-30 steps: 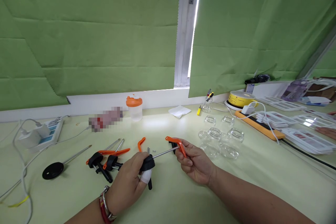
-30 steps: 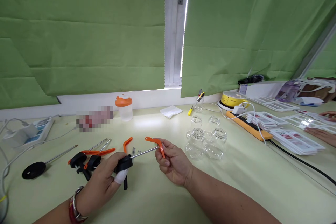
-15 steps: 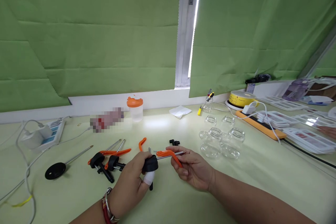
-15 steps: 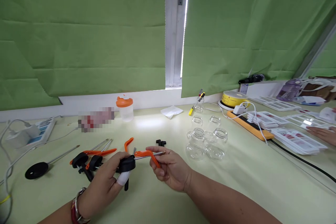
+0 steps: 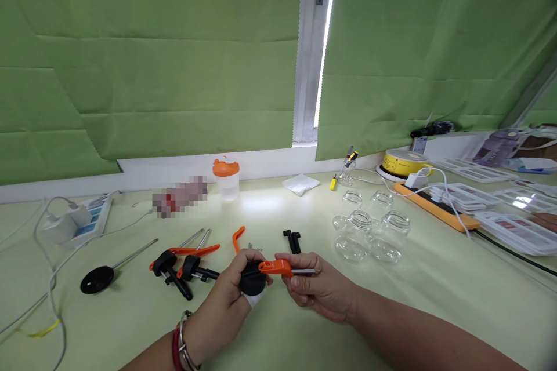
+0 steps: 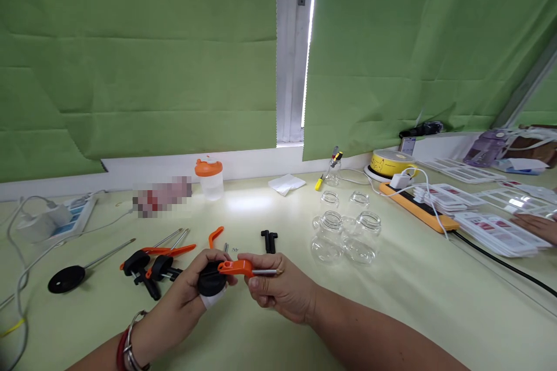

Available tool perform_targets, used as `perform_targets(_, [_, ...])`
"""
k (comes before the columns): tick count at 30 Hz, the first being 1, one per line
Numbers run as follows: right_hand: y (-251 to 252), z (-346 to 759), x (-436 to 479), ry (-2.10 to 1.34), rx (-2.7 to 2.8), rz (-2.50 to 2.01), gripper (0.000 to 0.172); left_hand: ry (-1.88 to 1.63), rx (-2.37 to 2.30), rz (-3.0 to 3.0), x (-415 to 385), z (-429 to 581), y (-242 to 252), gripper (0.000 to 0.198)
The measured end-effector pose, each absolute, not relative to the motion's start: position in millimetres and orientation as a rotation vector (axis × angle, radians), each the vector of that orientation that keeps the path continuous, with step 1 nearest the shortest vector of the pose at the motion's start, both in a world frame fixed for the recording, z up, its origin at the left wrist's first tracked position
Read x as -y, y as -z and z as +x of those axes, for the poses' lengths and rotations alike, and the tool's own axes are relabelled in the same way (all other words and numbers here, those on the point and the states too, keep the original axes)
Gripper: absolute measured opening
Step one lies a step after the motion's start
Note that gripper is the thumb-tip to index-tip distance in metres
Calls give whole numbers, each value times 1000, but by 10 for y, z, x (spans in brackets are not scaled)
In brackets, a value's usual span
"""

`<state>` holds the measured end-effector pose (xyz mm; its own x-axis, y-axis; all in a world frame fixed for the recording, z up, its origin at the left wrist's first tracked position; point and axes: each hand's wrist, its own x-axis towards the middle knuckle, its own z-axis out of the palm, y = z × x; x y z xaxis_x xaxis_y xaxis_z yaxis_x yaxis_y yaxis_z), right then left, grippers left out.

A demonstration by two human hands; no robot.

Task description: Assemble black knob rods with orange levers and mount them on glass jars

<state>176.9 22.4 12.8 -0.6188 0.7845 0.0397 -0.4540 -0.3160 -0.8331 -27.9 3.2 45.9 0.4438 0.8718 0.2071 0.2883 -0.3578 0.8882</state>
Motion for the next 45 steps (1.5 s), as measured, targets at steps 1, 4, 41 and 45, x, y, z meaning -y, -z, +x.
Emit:
perform_targets(1, [-122, 1766, -220, -2002, 1118, -475, 39, -866, -943, 1822, -23, -278, -451, 19])
perform_targets(4, [-90, 1774, -220, -1997, 1162, -475, 39, -820, -873, 1682, -7, -274, -438, 20])
perform_targets(41, [-217, 1792, -160, -1661, 1743, -315, 47, -673, -633, 1492, 67, -299, -561, 40])
perform_targets(45, [-222, 1741, -122, -1708, 1711, -371, 53, -779, -668, 1472, 66, -304, -500, 36])
